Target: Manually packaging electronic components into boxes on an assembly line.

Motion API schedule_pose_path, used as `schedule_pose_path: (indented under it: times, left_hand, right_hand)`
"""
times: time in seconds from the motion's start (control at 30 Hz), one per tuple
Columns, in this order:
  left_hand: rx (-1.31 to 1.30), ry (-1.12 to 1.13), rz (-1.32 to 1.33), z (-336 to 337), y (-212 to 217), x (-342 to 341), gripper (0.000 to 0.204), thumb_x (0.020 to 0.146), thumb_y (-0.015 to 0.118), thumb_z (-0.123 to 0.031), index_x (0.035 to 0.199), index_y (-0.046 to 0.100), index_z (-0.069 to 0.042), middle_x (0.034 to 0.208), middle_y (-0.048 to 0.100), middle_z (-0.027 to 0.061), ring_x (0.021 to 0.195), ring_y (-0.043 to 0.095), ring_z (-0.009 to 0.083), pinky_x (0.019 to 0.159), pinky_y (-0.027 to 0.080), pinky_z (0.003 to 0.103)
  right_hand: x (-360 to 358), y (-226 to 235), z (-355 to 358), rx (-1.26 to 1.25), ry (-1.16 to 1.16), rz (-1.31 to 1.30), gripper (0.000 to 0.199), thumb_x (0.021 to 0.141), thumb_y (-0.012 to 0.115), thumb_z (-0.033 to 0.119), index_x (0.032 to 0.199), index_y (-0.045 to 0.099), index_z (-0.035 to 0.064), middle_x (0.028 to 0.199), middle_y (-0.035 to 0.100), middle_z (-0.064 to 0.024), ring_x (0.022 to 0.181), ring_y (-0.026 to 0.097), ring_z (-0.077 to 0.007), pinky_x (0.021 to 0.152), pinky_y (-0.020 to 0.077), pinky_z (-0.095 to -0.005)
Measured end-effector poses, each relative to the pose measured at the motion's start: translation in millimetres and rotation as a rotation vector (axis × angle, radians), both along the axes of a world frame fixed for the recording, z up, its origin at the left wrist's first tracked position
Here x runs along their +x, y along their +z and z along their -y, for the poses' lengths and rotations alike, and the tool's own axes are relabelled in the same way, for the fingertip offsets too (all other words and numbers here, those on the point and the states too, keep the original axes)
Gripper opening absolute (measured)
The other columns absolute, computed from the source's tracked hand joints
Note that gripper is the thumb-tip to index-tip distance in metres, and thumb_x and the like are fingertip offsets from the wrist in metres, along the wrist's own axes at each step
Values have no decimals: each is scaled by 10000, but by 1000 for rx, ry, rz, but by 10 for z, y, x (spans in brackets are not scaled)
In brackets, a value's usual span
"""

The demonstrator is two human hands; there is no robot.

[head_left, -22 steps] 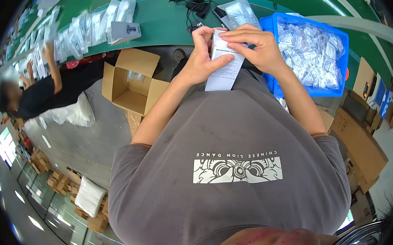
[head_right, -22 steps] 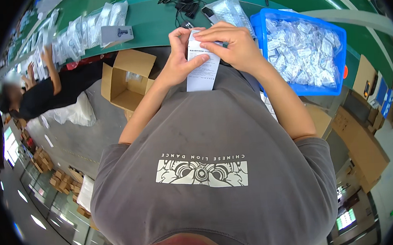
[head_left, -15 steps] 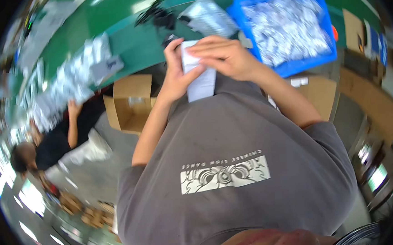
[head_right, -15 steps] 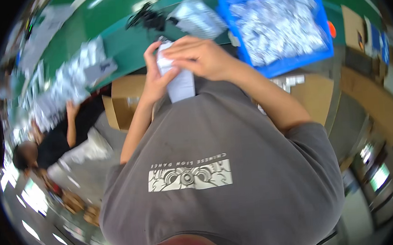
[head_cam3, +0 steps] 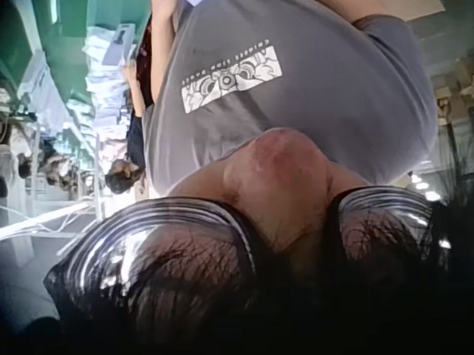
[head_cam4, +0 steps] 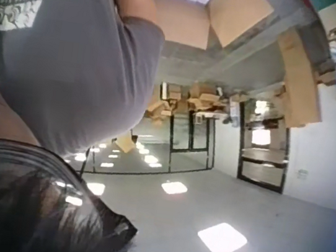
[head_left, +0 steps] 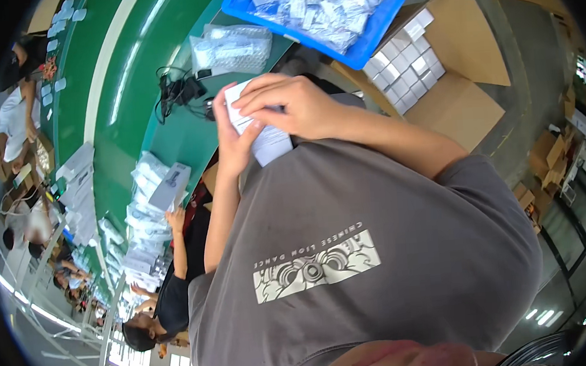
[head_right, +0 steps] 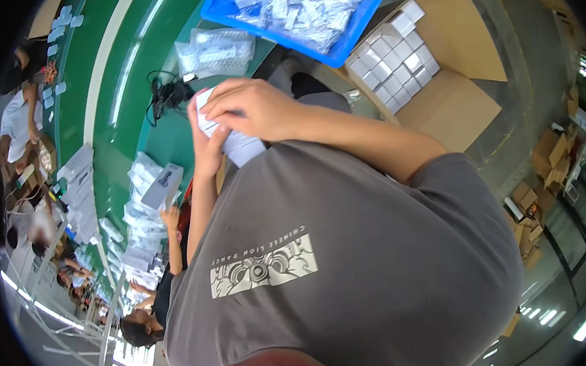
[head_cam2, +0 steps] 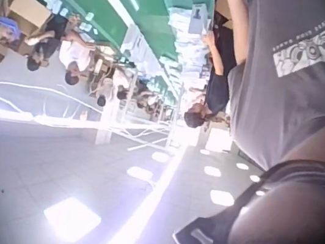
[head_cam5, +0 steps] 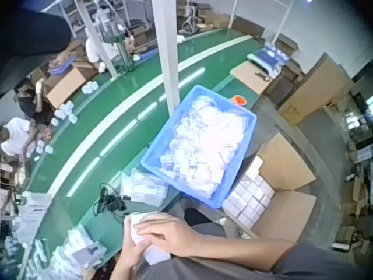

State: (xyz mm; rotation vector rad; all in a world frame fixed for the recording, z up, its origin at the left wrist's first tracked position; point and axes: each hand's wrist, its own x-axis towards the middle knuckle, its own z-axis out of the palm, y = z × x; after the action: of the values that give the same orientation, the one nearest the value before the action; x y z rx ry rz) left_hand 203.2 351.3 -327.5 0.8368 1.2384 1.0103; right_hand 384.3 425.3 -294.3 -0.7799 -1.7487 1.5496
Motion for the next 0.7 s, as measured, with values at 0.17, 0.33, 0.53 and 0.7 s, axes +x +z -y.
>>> schedule_pose_path:
  times: [0.17,0.33,0.53,0.7]
  left_hand:
    - [-99,-135,49,-132,29,41,818,853,760,-182,1470,240,-53,1303,516,150,1183,548,234,986,476,361]
    - [76,-260,45,-539,392,481,829,845,773,-184,1472,252,-35,1314,523,165,1201,556,256,1016,460,374]
    - [303,-384,-135,-838,518,498,735,846,740,-126,1454,345,-5,1346,516,152,1227,552,237,1051,435,405]
    - [-7,-136,22,-467,216,-174,489,914,679,-68,1358,484,-3,1152,623,93,1060,614,182,978,475,331]
  right_hand:
    - [340,-1,-89,251,65,176,318,887,697,89,1204,716,97,1278,665,-96,1291,526,-288,1041,449,-397]
    - [803,156,-229,86,46,190,455,864,744,121,1310,657,107,1342,603,-128,1329,492,-294,1078,409,-405]
    - [2700,226,-123,-322,-296,288,898,699,849,164,1471,425,-13,1369,552,-119,1283,520,-242,1090,398,-375]
    - [4032,-1020,-241,-337,-511,696,795,674,835,133,1380,502,-17,1337,556,-151,1251,537,-259,1081,405,-380]
